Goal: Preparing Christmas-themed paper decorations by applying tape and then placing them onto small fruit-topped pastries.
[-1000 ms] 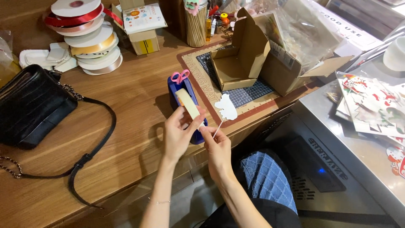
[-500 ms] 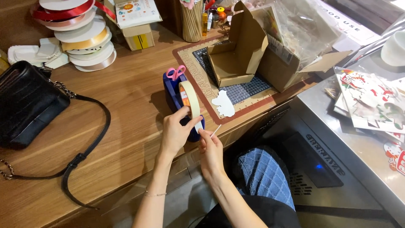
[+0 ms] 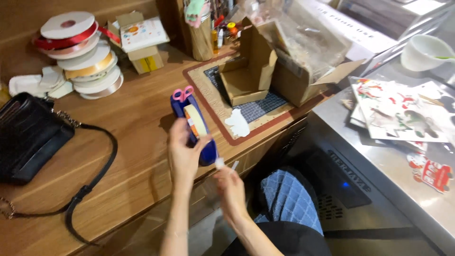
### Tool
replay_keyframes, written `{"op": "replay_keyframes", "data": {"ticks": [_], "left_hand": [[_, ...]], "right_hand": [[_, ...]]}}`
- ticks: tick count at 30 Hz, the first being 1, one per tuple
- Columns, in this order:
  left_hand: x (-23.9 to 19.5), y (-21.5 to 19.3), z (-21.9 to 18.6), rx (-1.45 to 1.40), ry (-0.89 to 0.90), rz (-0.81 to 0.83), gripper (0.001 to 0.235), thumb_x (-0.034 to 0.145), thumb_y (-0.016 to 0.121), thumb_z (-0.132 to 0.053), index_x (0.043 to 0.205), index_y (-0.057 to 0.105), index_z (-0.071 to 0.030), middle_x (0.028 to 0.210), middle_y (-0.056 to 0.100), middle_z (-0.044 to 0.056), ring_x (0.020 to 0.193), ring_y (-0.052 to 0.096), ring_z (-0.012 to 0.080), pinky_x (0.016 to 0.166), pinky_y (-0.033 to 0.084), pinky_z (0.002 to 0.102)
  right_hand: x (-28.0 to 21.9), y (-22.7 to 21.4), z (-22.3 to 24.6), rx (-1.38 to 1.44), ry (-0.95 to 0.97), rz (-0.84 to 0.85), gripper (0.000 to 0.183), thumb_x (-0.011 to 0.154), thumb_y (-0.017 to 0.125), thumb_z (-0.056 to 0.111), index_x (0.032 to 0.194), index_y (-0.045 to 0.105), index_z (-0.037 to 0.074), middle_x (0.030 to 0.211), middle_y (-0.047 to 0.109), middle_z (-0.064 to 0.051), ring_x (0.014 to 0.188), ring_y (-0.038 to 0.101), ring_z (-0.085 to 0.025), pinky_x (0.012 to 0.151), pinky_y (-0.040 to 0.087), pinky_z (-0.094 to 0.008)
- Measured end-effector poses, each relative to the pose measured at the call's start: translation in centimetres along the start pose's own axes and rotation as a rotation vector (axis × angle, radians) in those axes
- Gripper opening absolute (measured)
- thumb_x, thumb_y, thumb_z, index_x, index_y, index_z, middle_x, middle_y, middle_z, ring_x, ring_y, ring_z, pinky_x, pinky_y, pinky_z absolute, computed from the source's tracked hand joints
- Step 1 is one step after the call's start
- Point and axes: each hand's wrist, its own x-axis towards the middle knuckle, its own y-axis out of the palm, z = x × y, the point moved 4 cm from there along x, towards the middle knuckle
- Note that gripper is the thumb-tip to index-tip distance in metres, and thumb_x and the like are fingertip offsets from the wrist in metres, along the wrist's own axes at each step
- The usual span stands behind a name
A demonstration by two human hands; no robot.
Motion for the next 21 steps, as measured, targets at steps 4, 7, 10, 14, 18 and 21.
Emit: {"op": "replay_keyframes", "data": {"ticks": [4,7,10,14,18,21], "left_hand": [[-5.5,5.7,-5.5,0.066,0.575,-0.357,0.008,0.122,0.054,0.001,0.125,0.061,0.001,0.122,0.065,0.018,0.111,0.068,0.0306,0.105,0.058,0.044],[-3.5,14.3,3.3,0.285,0.099,0.334,0.027,0.116,0.064,-0.032,0.134,0.067,-0.012,0.137,0.078,0.013,0.118,0.086,0.0285,0.086,0.064,0.044],[-1.4,18.7,12.3,0.803,0.331,0.292,0.09,0.115,0.065,-0.053,0.176,0.035,0.007,0.182,0.037,0.038,0.161,0.046,0.0543,0.128,0.041,0.066],[-1.5,18.5,15.5,1.045,0.367,0.433,0.104,0.113,0.054,-0.075,0.172,0.043,0.01,0.177,0.045,0.036,0.167,0.042,0.0476,0.135,0.035,0.059],[-5.0,15.7,14.3,1.063,0.633,0.659,0.078,0.095,0.09,-0.02,0.162,0.059,0.004,0.17,0.058,0.03,0.159,0.057,0.0411,0.136,0.045,0.051],[-5.8,12.9,10.0,0.926,0.612,0.729,0.061,0.085,0.085,0.02,0.143,0.074,0.006,0.149,0.074,0.032,0.138,0.076,0.0401,0.119,0.065,0.047]], "right_hand": [[2.7,-7.1,3.8,0.163,-0.189,-0.012,0.056,0.119,0.047,0.039,0.149,0.066,-0.005,0.1,0.085,-0.024,0.066,0.053,-0.014,0.061,0.038,-0.028],[3.0,-10.6,6.6,0.171,-0.315,0.0,0.044,0.12,0.044,0.009,0.159,0.055,-0.005,0.1,0.082,-0.021,0.066,0.044,-0.009,0.058,0.033,-0.023],[1.9,-12.3,8.7,0.243,-0.224,0.025,0.082,0.114,0.058,0.012,0.185,0.017,0.007,0.131,0.077,-0.031,0.07,0.044,-0.01,0.063,0.037,-0.024],[0.8,-13.3,11.3,0.243,-0.196,-0.019,0.093,0.107,0.068,0.014,0.186,0.018,0.017,0.142,0.077,-0.036,0.082,0.062,-0.018,0.089,0.054,-0.031],[0.9,-15.1,11.4,0.296,-0.139,-0.1,0.098,0.099,0.079,0.008,0.183,0.03,0.013,0.121,0.082,-0.033,0.112,0.084,-0.039,0.104,0.068,-0.041],[-0.5,-14.8,12.4,0.185,-0.066,-0.001,0.09,0.097,0.084,0.019,0.178,0.047,0.007,0.125,0.087,-0.021,0.085,0.078,-0.016,0.074,0.062,-0.025]]}}
